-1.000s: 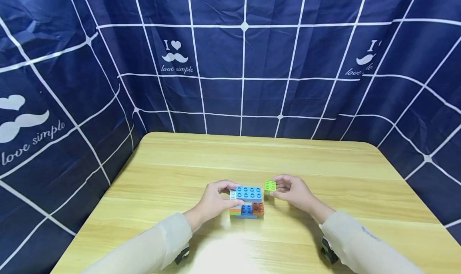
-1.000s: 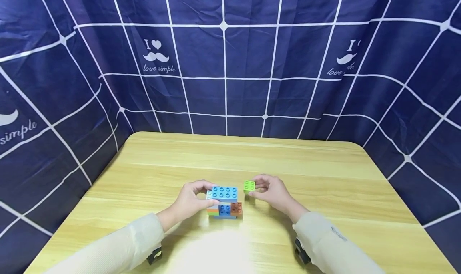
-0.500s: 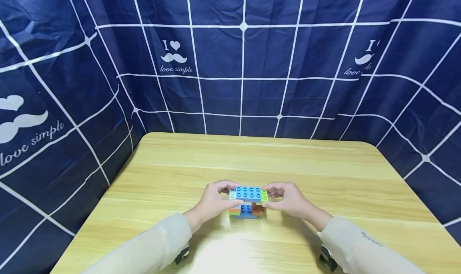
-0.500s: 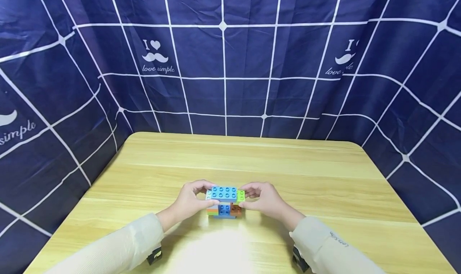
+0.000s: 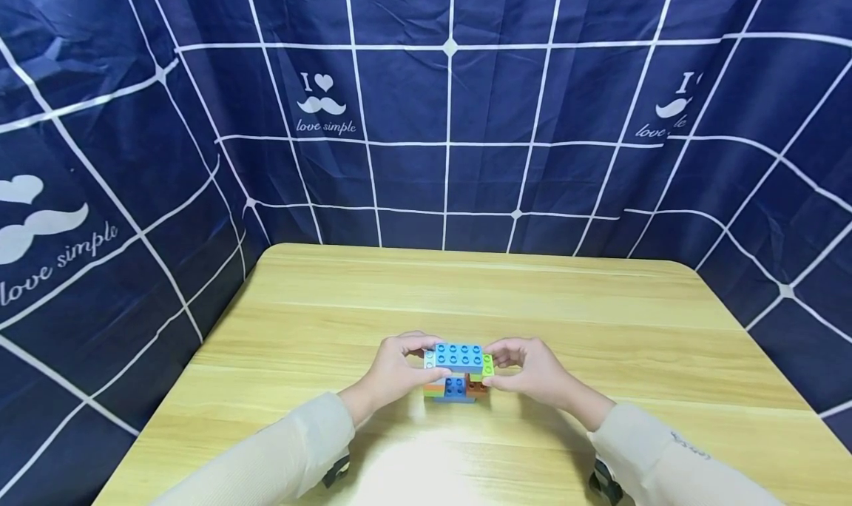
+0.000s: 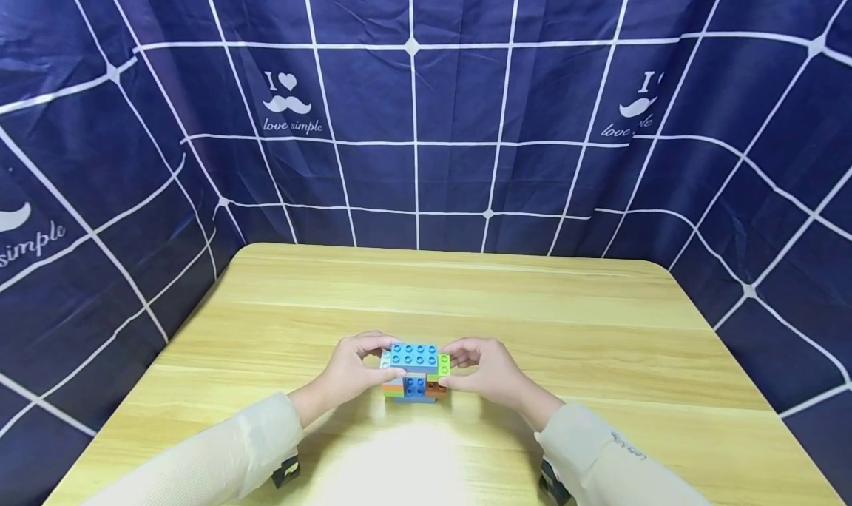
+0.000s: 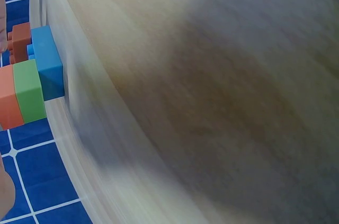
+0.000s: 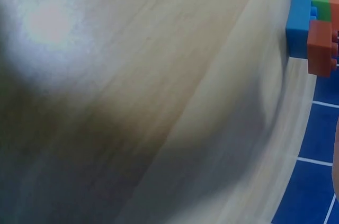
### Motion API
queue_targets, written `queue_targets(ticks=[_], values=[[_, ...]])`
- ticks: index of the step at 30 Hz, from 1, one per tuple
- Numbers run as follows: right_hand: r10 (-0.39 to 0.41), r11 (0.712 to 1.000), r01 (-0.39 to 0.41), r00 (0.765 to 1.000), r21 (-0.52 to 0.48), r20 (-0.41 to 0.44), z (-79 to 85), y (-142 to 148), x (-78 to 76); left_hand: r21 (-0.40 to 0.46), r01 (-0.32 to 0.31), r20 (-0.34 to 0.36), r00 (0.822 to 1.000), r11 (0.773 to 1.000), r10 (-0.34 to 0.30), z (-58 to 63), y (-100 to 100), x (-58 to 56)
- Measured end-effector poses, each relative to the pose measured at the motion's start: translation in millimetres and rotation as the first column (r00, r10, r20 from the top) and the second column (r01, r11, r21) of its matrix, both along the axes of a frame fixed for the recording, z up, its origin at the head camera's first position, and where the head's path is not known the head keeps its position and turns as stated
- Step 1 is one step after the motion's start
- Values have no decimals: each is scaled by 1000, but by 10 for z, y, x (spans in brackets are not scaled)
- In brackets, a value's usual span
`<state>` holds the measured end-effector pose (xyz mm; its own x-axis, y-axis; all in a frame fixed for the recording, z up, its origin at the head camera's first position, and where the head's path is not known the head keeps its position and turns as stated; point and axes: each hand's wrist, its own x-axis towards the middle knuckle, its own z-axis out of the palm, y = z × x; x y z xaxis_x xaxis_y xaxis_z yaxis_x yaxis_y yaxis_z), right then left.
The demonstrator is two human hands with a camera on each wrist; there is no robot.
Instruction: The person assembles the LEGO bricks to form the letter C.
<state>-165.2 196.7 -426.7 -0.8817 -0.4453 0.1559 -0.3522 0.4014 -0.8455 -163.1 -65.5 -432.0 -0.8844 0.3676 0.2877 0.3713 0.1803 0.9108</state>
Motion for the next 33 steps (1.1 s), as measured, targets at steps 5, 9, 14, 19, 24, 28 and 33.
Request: queue_targets(ticks=[5,9,14,19,24,28,33], values=[[-5,999,5,1000,-32,-5,-21,-3,4,-5,-9,15,1000,1000,9,19,9,8],[-7,999,7,1000,-44,-1,-20,4,8,-19,-25,20,999,999,25,69,37,27],[-23,999,23,1000,-27,2,-14,15,13,-20,-30,25,999,999,30,141,59,66],[-40,999,40,999,-30,13,-4,12,7,-21,-34,23,999,999,35,82,58,32],[-43,998,44,999,-50,27,-7,4,-10,-17,-16,1,1000,1000,16,34,36,-5],[-31,998,32,999,-53,24,-14,18,4,-20,-11,-7,1000,1000,11,24,33,2],[-24,998,25,1000,-58,18,-33,13,19,-24,-19,6,1000,1000,19,23,26,-1]])
